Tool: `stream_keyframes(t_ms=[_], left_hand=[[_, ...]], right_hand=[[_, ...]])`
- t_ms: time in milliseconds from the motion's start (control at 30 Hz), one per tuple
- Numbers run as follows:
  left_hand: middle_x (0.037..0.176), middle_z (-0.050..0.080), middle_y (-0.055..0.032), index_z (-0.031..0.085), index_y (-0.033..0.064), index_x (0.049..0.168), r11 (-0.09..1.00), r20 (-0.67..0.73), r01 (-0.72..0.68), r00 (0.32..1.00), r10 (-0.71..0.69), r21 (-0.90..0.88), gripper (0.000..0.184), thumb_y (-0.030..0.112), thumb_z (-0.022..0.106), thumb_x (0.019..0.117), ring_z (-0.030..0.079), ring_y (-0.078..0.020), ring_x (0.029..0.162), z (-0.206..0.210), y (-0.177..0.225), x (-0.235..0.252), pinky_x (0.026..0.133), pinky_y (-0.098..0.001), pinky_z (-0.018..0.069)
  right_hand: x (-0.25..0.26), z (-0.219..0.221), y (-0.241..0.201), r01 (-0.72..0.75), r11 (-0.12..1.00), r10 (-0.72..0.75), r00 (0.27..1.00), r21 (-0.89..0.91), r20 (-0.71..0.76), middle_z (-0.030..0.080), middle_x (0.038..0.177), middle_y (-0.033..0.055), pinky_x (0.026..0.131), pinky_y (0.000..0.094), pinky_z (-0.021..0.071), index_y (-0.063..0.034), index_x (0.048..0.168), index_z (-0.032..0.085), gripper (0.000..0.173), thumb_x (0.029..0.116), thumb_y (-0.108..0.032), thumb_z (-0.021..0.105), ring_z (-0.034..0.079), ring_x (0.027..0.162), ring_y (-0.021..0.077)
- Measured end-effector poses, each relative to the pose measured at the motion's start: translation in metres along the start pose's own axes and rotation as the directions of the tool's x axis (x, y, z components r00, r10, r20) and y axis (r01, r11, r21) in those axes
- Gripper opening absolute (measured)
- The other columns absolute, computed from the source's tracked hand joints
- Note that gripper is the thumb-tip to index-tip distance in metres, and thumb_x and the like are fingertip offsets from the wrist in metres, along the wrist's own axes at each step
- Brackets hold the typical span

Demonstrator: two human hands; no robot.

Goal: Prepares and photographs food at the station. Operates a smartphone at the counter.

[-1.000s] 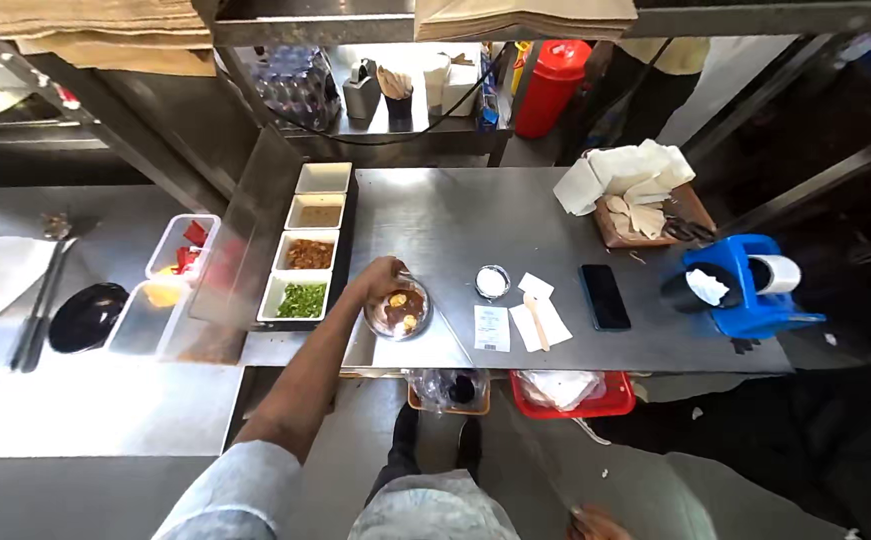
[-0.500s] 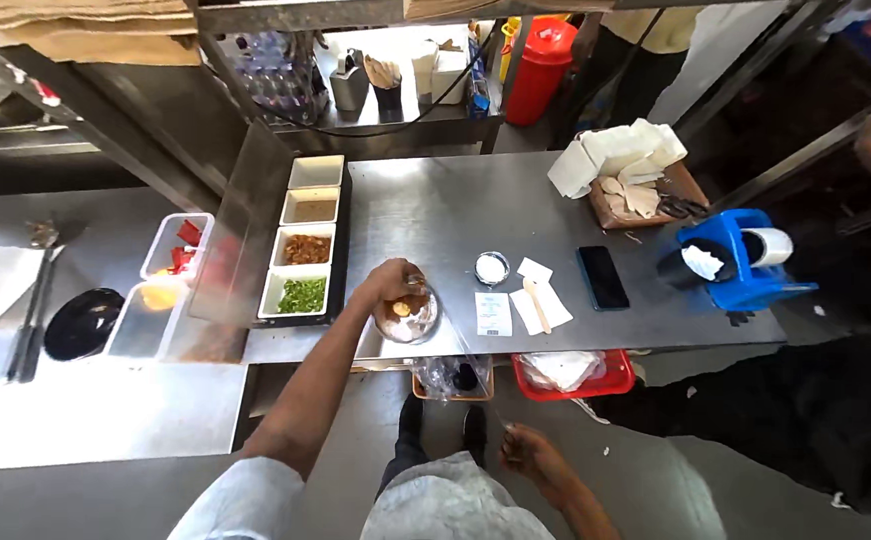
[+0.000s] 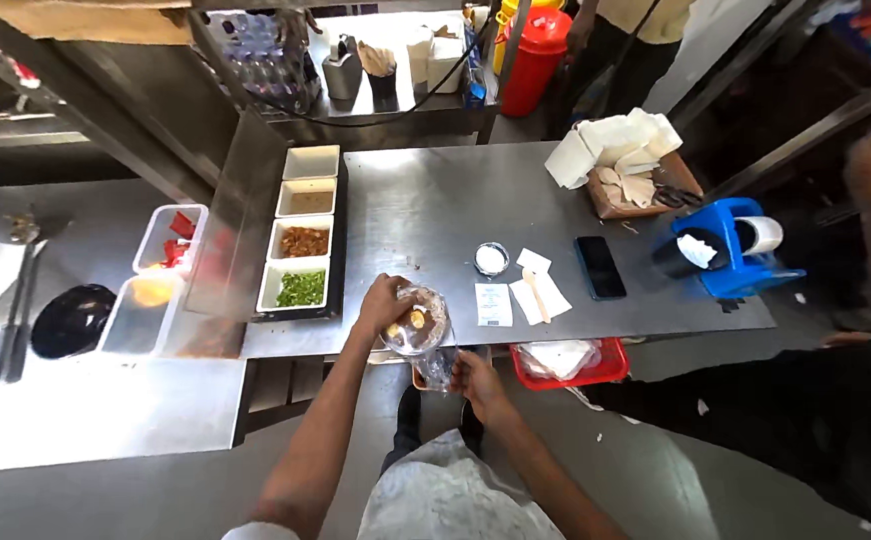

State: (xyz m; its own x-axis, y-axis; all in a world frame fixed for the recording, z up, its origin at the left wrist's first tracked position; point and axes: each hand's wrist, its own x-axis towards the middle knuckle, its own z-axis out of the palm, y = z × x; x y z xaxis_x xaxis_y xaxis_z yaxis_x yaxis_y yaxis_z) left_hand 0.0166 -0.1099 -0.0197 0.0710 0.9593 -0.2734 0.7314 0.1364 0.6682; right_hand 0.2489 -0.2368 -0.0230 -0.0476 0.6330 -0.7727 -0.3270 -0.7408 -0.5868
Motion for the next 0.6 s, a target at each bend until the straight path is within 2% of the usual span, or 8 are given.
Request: stream_keyframes(t_ms=[67,167,233,300,333,400,500,600], left_hand=[[0.12,0.063,-0.0203,0.071,0.0098,0.12,0.988,-0.167,0.06,0.982,-0.084,-0.145,0.043,0.041,0.077,0.0911,0.062,-0.0379,0.111,0.018,-0.001,-0.021,0.094,-0.0608,0.0518],[0.124,0.062,-0.0218,0.065,0.0127,0.132,0.945,-0.401,0.222,0.864,-0.306,-0.242,0.047,0.046,0.065,0.0986,0.063,-0.0394,0.111,0.06,0.009,-0.048,0.091,-0.0614,0.0537],[0.129,0.059,-0.022,0.059,0.0241,0.142,0.911,-0.43,0.332,0.805,-0.41,-0.247,0.046,0.047,0.058,0.1022,0.064,-0.0401,0.107,0.069,0.022,-0.056,0.085,-0.0612,0.0554],[0.13,0.055,-0.0231,0.052,0.0344,0.149,0.916,-0.43,0.368,0.81,-0.399,-0.158,0.045,0.046,0.052,0.1055,0.064,-0.0409,0.102,0.069,0.034,-0.06,0.078,-0.0602,0.0567],[0.128,0.055,-0.0219,0.051,0.0374,0.15,0.931,-0.453,0.358,0.819,-0.352,-0.076,0.044,0.043,0.05,0.1064,0.063,-0.0394,0.103,0.071,0.033,-0.06,0.078,-0.0577,0.0566],[0.139,0.054,-0.0186,0.053,0.0348,0.15,0.97,-0.492,0.217,0.86,-0.136,0.111,0.043,0.035,0.048,0.107,0.057,-0.04,0.118,0.071,0.022,-0.054,0.09,-0.0581,0.0518],[0.167,0.033,-0.0013,0.043,0.0319,0.158,0.943,-0.339,-0.079,0.921,0.193,0.323,0.054,0.046,0.024,0.1086,0.022,-0.0381,0.155,0.073,0.003,-0.046,0.119,-0.0688,0.0219],[0.167,0.034,0.0011,0.042,0.0203,0.159,0.911,-0.295,-0.258,0.887,0.355,0.322,0.069,0.054,0.012,0.1072,0.017,-0.0365,0.157,0.067,-0.006,-0.045,0.121,-0.0689,0.0172]], right_hand=[[0.005,0.018,0.003,0.18,0.953,-0.194,0.98,-0.245,-0.033,0.061,0.076,0.0087,0.058,0.0333,0.0563,0.0009,0.105,0.06,0.034,0.1116,-0.026,0.039,0.062,0.061,0.0175],[0.011,0.04,0.001,0.223,0.505,-0.474,0.879,-0.834,-0.051,0.068,0.088,0.0139,0.077,0.0485,0.0564,-0.004,0.109,0.064,0.042,0.1105,-0.037,0.039,0.069,0.084,0.0284],[0.018,0.046,-0.002,0.152,0.289,-0.584,0.81,-0.945,-0.048,0.071,0.095,0.0142,0.077,0.0529,0.0568,-0.0079,0.112,0.064,0.04,0.1092,-0.038,0.039,0.072,0.089,0.0319],[0.026,0.046,-0.008,0.204,0.276,-0.654,0.756,-0.939,-0.027,0.064,0.123,0.0189,0.08,0.0553,0.0575,-0.0087,0.132,0.058,0.037,0.1075,-0.032,0.044,0.069,0.099,0.0355],[0.028,0.047,-0.012,0.255,0.253,-0.682,0.732,-0.933,0.015,0.054,0.141,0.0196,0.082,0.0554,0.0585,-0.0116,0.148,0.049,0.045,0.1052,-0.026,0.047,0.068,0.105,0.0358],[0.038,0.055,-0.019,0.381,0.097,-0.736,0.65,-0.92,0.192,0.035,0.164,0.0127,0.096,0.0554,0.0552,-0.0148,0.155,0.044,0.058,0.0988,-0.022,0.055,0.055,0.134,0.0327],[0.069,0.059,-0.026,0.509,-0.205,-0.719,0.501,-0.836,0.482,0.038,0.165,-0.0009,0.115,0.0588,0.0378,-0.021,0.154,0.049,0.055,0.1002,-0.031,0.049,0.034,0.151,0.0283],[0.089,0.051,-0.033,0.661,-0.235,-0.697,0.396,-0.712,0.598,0.046,0.159,-0.0064,0.122,0.0514,0.0308,-0.0219,0.148,0.057,0.049,0.1033,-0.035,0.043,0.035,0.151,0.0227]])
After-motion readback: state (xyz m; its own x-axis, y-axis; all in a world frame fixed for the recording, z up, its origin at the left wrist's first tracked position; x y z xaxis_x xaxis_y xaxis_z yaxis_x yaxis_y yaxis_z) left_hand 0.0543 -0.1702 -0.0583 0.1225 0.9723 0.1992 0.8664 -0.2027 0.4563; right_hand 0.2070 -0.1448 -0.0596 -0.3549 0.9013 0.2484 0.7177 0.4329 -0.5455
